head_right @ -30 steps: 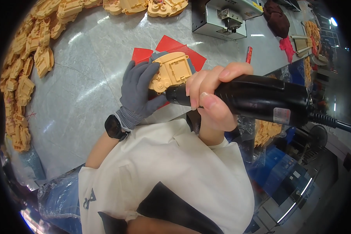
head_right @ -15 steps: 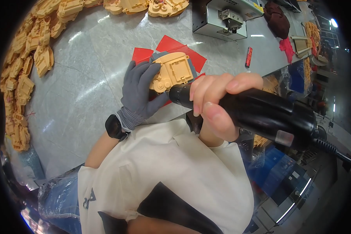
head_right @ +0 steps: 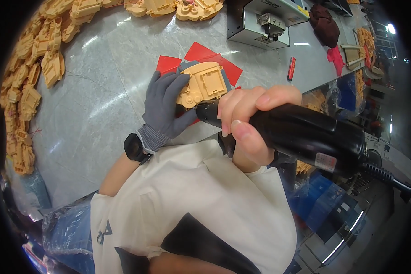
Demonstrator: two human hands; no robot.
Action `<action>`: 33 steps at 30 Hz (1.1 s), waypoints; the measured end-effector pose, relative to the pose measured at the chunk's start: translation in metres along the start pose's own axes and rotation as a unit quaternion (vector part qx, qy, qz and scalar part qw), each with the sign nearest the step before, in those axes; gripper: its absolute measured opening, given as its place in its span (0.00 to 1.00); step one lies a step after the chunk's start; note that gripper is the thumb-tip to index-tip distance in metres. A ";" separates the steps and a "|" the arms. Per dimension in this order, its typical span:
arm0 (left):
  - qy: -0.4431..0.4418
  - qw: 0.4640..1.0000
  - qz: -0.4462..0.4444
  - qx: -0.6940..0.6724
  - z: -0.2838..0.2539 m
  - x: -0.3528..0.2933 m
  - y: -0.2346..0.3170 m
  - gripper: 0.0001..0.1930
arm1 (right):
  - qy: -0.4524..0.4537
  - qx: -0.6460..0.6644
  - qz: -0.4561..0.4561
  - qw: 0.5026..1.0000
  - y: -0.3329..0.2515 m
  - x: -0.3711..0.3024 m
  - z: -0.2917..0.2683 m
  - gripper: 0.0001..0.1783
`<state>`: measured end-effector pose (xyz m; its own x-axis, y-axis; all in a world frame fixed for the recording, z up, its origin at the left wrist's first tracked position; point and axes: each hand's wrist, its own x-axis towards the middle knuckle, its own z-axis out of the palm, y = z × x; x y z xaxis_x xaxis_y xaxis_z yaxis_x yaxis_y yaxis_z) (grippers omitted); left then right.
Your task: The person assembles plastic toy components by hand, securing them with screws using an electric screwdriver.
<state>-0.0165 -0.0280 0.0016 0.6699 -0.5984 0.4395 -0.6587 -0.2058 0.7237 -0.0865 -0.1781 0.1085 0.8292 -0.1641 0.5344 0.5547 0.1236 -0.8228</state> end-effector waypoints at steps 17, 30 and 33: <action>-0.012 1.000 -0.005 -0.002 0.000 -0.001 -0.001 0.38 | 0.034 -0.020 0.013 0.999 0.005 0.005 0.011 0.20; -0.016 1.000 0.008 -0.010 0.001 0.000 -0.002 0.38 | -0.043 -0.051 0.072 0.995 0.010 0.012 0.022 0.19; -0.023 1.000 -0.001 -0.001 0.000 0.001 -0.006 0.38 | -0.038 -0.061 0.059 0.996 0.014 0.007 0.023 0.19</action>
<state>-0.0121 -0.0274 -0.0021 0.6547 -0.6328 0.4133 -0.6570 -0.2062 0.7251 -0.0713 -0.1546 0.1050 0.8930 -0.0806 0.4427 0.4453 0.0165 -0.8952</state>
